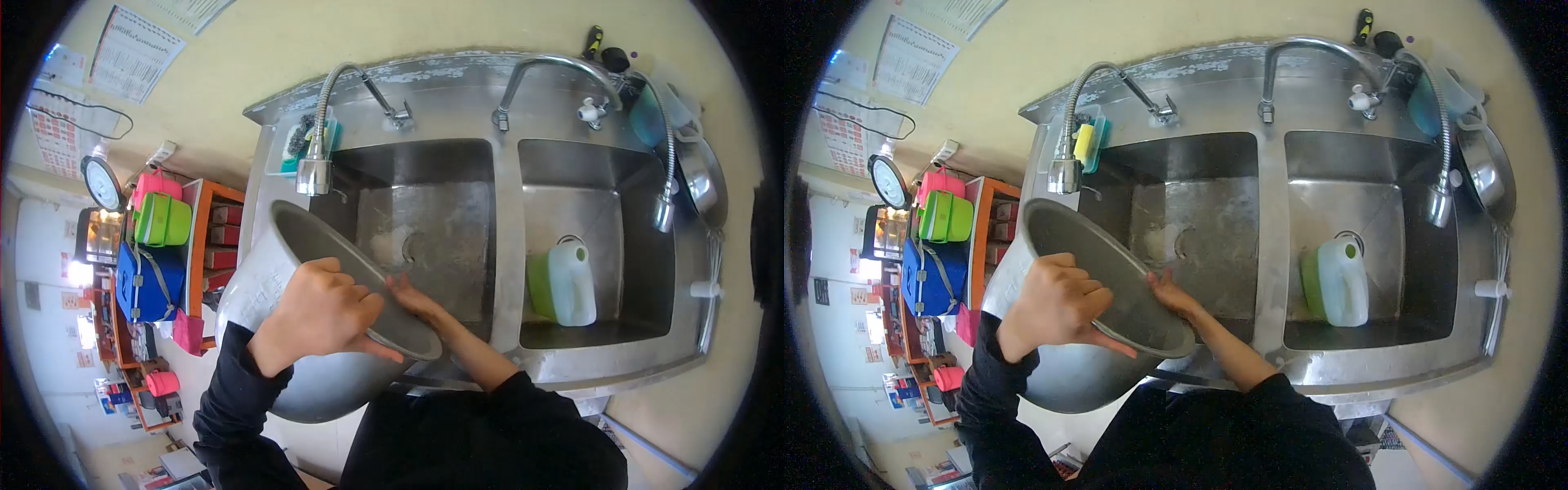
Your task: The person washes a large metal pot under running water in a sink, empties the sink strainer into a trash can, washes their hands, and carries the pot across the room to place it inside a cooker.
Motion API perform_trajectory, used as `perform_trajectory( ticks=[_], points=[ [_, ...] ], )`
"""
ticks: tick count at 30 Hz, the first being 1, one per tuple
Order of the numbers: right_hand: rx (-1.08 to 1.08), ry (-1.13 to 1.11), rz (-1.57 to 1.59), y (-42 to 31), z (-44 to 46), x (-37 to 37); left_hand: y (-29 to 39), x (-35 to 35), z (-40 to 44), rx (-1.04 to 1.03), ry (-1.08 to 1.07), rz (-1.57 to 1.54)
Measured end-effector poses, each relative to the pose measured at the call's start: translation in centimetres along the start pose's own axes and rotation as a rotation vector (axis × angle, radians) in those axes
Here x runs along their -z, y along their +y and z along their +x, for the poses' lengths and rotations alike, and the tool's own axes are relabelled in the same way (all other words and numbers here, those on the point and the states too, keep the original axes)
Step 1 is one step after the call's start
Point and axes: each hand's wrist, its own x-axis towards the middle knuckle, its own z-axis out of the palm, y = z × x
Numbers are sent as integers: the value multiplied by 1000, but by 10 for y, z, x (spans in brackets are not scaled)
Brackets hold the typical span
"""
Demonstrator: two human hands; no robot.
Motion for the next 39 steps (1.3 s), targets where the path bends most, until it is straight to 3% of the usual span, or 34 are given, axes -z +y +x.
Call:
perform_trajectory(
  ticks=[2, 6, 10, 15, 22, 27, 29, 32, 34, 36, 39],
  points=[
    [23, 39, 199, 2, -17, -1, 7, 8, 5, -27, 18, 15],
    [133, 57, 149, -2, -76, 33, 27, 30, 28, -69, 75, 100],
    [160, -28, 277, 34, -128, 64, 45, 49, 78, -99, -12, 9],
    [214, 88, 503, 73, -170, 107, 58, 36, 153, -85, -10, -194],
    [319, 207, 682, 99, -201, 146, 41, 32, 202, 85, -77, -296],
    [365, 181, 661, 71, -221, 167, 12, 41, 188, 257, -103, -389],
    [353, 146, 659, 35, -243, 171, 4, 53, 164, 336, -7, -494],
    [518, 148, 575, -15, -267, 178, -21, 60, 127, 441, 178, -566],
    [573, 189, 593, -50, -268, 182, -39, 59, 101, 523, 330, -657],
    [634, 387, 460, -57, -254, 197, -46, 57, 74, 585, 450, -799],
    [620, 418, 322, -88, -270, 186, -38, 60, 28, 725, 562, -967]
  ],
)
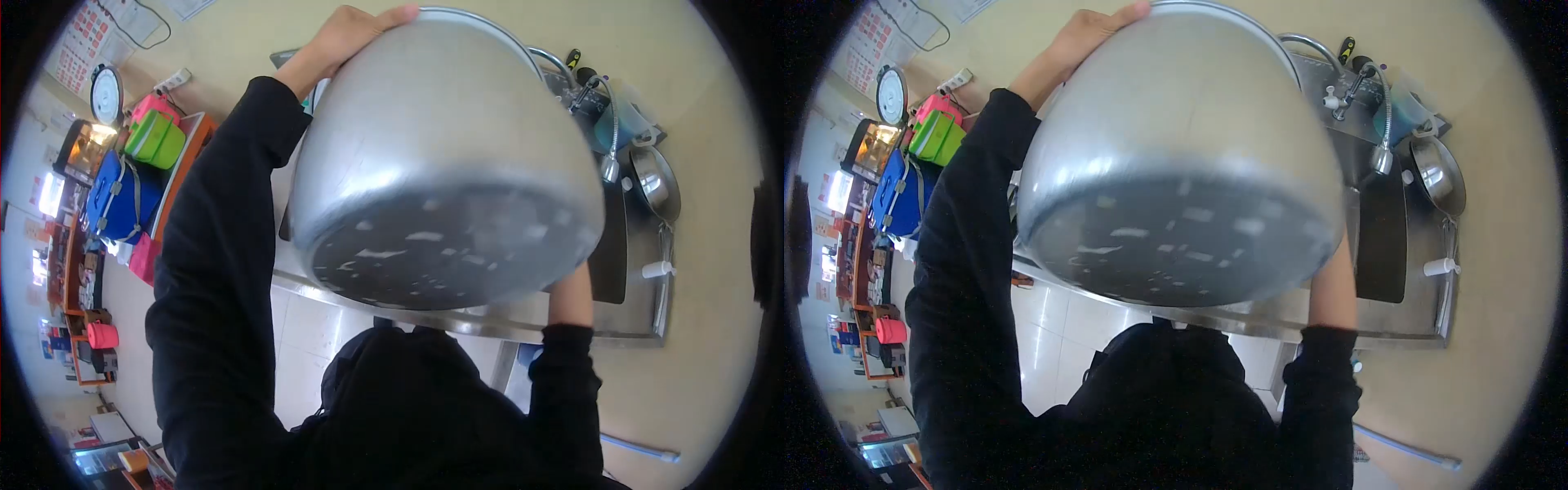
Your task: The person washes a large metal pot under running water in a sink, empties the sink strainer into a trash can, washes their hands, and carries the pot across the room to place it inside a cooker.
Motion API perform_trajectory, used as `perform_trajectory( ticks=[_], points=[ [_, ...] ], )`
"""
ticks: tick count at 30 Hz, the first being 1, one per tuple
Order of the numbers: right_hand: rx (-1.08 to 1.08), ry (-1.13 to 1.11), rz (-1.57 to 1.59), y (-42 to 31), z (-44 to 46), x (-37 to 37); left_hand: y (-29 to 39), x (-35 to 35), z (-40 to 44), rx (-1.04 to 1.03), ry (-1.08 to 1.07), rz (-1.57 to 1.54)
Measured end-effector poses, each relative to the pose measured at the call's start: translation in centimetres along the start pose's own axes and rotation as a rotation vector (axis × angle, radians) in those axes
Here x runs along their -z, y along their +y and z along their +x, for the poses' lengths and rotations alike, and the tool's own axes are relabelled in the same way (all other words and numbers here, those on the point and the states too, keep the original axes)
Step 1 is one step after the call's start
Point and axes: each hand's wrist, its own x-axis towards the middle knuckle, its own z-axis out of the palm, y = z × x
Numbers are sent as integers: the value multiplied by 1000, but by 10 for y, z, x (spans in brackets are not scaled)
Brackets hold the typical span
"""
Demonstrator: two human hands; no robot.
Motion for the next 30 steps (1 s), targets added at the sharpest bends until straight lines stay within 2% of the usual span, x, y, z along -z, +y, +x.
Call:
perform_trajectory(
  ticks=[5, 7, 9, 11, 18, 24, 28, 30],
  points=[
    [7, -100, -248, -57, -10, -49, -39, 38, -36, 122, 311, 53],
    [21, -140, -368, -77, -10, -70, -80, 48, -34, 23, 340, 12],
    [39, -173, -479, -94, -8, -93, -98, 60, -43, 151, 329, -57],
    [48, -207, -572, -105, -6, -114, -108, 67, -54, 185, 356, -112],
    [108, -323, -832, -121, 23, -175, -67, 94, -139, 94, 380, -337],
    [313, -339, -1051, -130, 66, -218, 29, 123, -232, -88, 53, -140],
    [169, -366, -1067, -180, 55, -243, 54, 126, -228, 3, 0, -104],
    [98, -352, -1054, -197, 58, -233, 60, 122, -228, 57, 95, -144]
  ],
)
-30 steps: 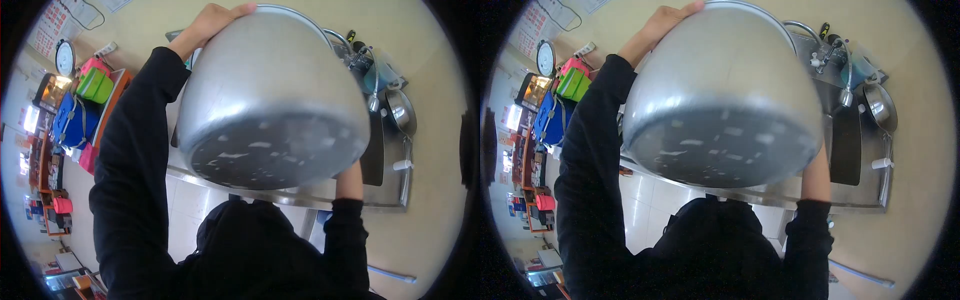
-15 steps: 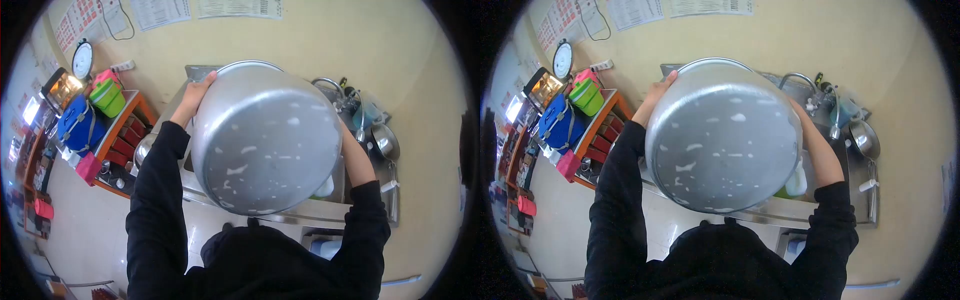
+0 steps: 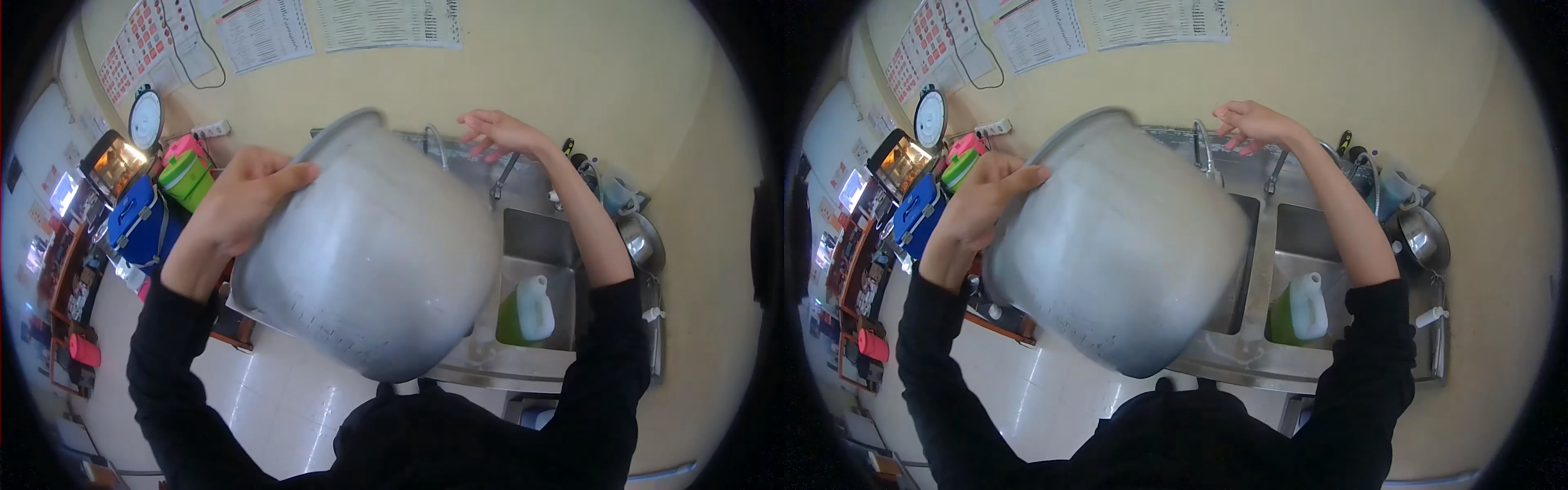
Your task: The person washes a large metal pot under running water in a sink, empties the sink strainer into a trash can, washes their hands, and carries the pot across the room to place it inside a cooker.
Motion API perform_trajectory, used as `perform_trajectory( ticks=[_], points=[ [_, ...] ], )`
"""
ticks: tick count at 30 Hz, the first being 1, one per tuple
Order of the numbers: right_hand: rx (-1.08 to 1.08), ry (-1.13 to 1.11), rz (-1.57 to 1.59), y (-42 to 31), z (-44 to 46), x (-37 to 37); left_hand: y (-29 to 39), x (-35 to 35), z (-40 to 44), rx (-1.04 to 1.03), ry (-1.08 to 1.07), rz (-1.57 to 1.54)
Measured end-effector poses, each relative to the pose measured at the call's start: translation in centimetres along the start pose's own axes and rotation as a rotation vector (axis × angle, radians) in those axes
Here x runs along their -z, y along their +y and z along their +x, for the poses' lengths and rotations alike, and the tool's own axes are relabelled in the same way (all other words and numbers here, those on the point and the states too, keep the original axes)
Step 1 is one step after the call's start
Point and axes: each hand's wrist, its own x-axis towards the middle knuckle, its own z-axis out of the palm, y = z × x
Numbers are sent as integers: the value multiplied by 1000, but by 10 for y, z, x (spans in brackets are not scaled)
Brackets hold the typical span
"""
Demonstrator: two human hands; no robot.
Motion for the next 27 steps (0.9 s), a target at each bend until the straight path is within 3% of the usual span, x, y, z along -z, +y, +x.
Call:
perform_trajectory(
  ticks=[5, 11, 13, 14, 15, 16, 18, 21, 25, 27],
  points=[
    [-74, 78, 147, 83, 24, 12, 5, 7, -5, 100, 198, -19],
    [-178, 138, 349, 245, 123, -74, -32, 9, 1, 193, 483, -117],
    [-312, 196, 465, 249, 137, -111, -38, -7, 3, 220, 624, -116],
    [-215, 128, 565, 233, 141, -123, -58, 0, 2, 207, 596, -153],
    [-176, 271, 879, 198, 128, -137, -65, -6, 2, 215, 634, -208],
    [-144, 329, 834, 189, 138, -152, -67, -12, 7, 228, 614, -239],
    [124, 410, 715, 158, 148, -179, -72, -26, 13, 288, 571, -307],
    [116, 70, 910, 120, 168, -181, -87, -42, 26, 246, 616, -341],
    [271, -381, 1197, 126, 200, -162, -107, -52, 37, 242, 655, -317],
    [399, -10, 774, 160, 227, -165, -115, -59, 42, 232, 706, -341]
  ],
)
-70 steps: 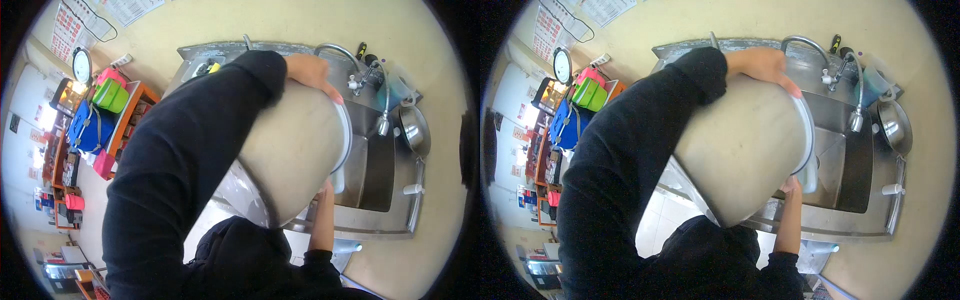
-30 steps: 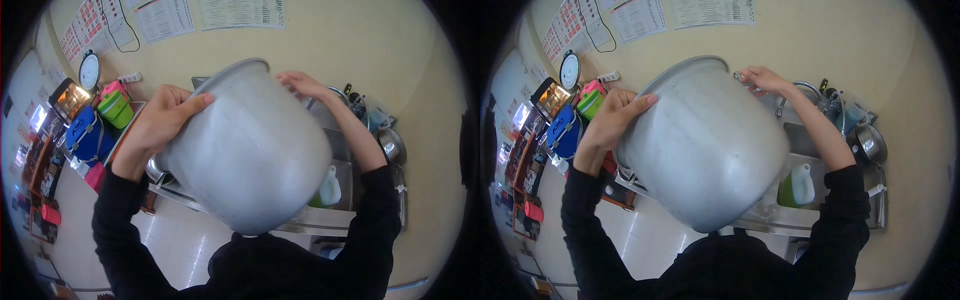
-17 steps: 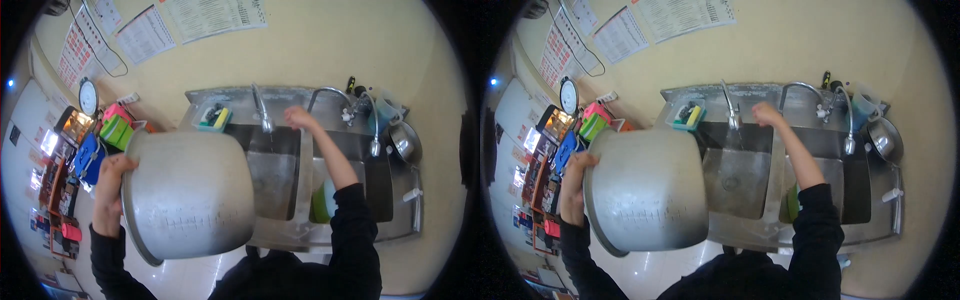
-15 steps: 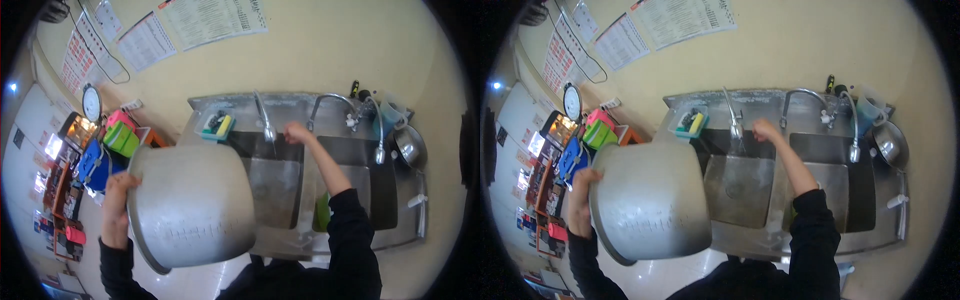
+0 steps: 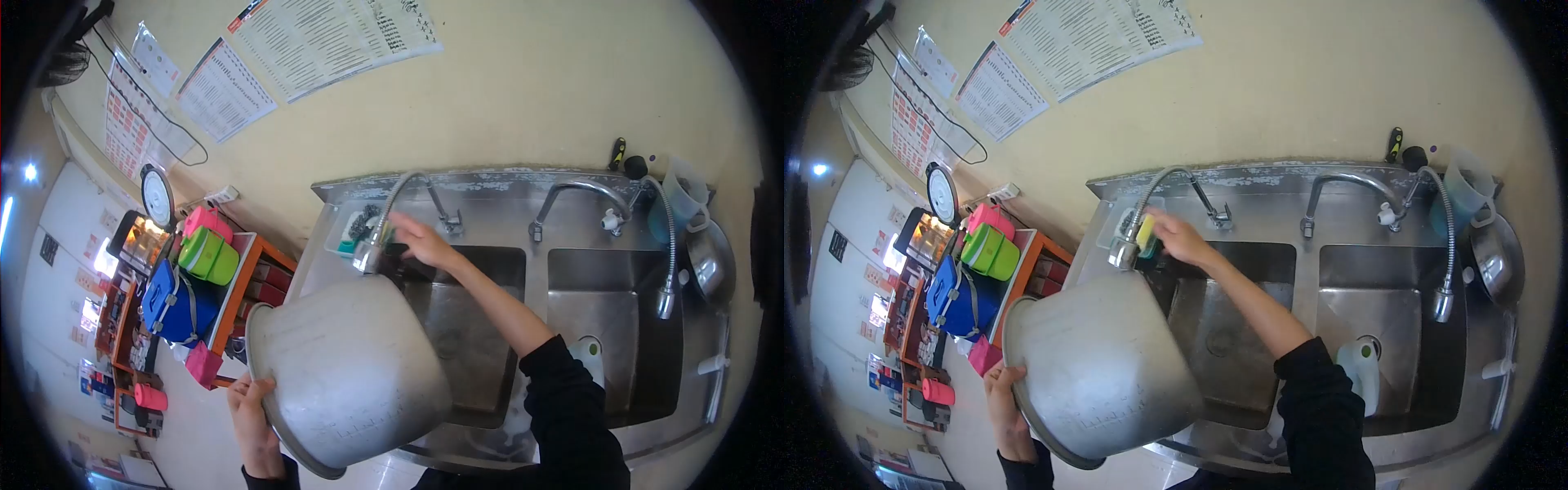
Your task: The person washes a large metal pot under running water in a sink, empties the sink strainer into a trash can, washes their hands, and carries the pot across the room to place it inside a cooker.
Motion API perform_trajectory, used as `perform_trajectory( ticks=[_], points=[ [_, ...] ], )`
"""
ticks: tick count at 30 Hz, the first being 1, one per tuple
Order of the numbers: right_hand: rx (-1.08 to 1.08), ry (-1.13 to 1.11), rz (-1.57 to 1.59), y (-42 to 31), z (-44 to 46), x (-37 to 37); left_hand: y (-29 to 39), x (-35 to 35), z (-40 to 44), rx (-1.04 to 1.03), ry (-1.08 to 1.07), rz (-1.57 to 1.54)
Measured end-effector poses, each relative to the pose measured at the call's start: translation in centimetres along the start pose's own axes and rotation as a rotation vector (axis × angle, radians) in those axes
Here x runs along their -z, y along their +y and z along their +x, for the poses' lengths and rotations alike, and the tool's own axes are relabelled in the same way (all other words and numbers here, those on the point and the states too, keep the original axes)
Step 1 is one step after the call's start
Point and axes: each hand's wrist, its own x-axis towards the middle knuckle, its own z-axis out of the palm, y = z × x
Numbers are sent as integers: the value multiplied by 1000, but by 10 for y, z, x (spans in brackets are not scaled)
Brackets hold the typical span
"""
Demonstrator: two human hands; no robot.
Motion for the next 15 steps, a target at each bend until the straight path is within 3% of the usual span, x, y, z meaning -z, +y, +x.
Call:
perform_trajectory(
  ticks=[2, 4, 7, 10, 15],
  points=[
    [-48, 532, -977, 62, 17, 40, -6, -10, 1, 4, 44, -26],
    [-5, 833, -1210, 104, 26, 76, -15, -8, 4, 22, 63, -12],
    [-109, 560, -861, 130, 36, 112, -22, -9, 11, 55, 81, -16],
    [-181, 413, -822, 112, 27, 117, -27, -8, 16, 80, 110, -22],
    [173, 498, -866, 123, -11, 97, -23, -16, 17, 100, 145, -61]
  ],
)
